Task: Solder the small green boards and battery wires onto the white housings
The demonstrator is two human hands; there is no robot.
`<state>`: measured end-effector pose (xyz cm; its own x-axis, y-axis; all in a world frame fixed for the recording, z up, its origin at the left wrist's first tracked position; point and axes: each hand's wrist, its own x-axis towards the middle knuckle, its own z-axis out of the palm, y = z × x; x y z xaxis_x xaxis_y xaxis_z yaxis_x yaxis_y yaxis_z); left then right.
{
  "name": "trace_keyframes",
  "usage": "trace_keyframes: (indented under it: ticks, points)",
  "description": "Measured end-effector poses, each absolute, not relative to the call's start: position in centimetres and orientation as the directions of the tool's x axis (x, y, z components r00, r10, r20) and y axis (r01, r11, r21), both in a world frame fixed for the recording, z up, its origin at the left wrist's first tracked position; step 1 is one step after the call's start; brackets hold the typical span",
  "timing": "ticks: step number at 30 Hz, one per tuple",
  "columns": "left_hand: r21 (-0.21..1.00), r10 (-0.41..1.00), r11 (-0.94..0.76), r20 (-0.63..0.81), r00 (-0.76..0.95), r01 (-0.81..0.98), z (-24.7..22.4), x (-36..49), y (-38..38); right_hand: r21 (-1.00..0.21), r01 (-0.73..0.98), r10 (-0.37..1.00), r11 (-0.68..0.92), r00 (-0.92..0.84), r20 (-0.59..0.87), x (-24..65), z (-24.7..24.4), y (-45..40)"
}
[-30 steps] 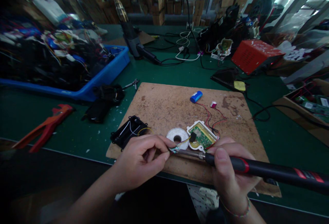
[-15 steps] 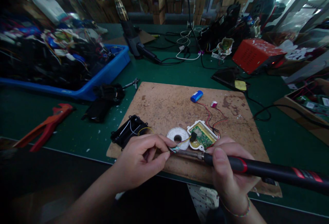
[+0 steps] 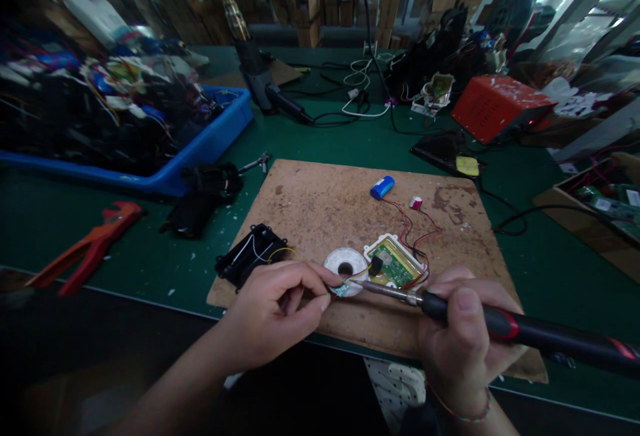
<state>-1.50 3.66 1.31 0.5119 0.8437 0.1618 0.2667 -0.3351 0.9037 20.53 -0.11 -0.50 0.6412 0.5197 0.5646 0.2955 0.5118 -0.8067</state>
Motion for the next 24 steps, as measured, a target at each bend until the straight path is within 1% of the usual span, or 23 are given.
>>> trace_keyframes:
  ticks: [2, 4, 7, 10, 12, 16, 18, 20, 24]
  points:
    - [0.904, 0.844, -0.334, 0.161, 0.512, 0.267, 1.3, -1.5, 3.7, -0.811, 0.363, 0.513, 0.459, 0.637, 0.576, 20.6, -0.7, -0.3]
    - [0.905, 0.843, -0.332, 0.158, 0.514, 0.267, 1.4, -1.5, 3.6, -0.818, 0.423, 0.552, 0.389, 0.604, 0.575, 20.8, -0.9, -0.5]
    - [0.908, 0.843, -0.326, 0.153, 0.516, 0.264, 1.4, -1.6, 3.5, -0.808, 0.503, 0.628, 0.307, 0.53, 0.569, 20.9, -1.0, -0.7]
    - [0.903, 0.843, -0.333, 0.157, 0.515, 0.27, 1.4, -1.6, 3.5, -0.796, 0.554, 0.746, 0.245, 0.417, 0.52, 20.6, -0.6, -0.5]
    - [0.902, 0.841, -0.333, 0.153, 0.518, 0.274, 1.4, -1.5, 3.5, -0.777, 0.578, 0.799, 0.25, 0.33, 0.503, 20.3, -0.3, -0.3]
    - [0.915, 0.839, -0.311, 0.137, 0.527, 0.258, 1.4, -1.7, 3.5, -0.692, 0.661, 0.798, 0.29, 0.233, 0.556, 19.7, 0.1, 0.1]
    - [0.917, 0.838, -0.305, 0.131, 0.529, 0.256, 1.4, -1.7, 3.5, -0.665, 0.684, 0.793, 0.299, 0.21, 0.572, 19.6, 0.1, 0.2]
    - [0.918, 0.84, -0.305, 0.133, 0.526, 0.255, 1.4, -1.7, 3.6, -0.663, 0.688, 0.794, 0.296, 0.208, 0.571, 19.6, 0.1, 0.2]
    - [0.903, 0.836, -0.35, 0.181, 0.517, 0.25, 1.5, -1.4, 3.5, -0.657, 0.694, 0.785, 0.297, 0.215, 0.581, 19.7, 0.0, 0.3]
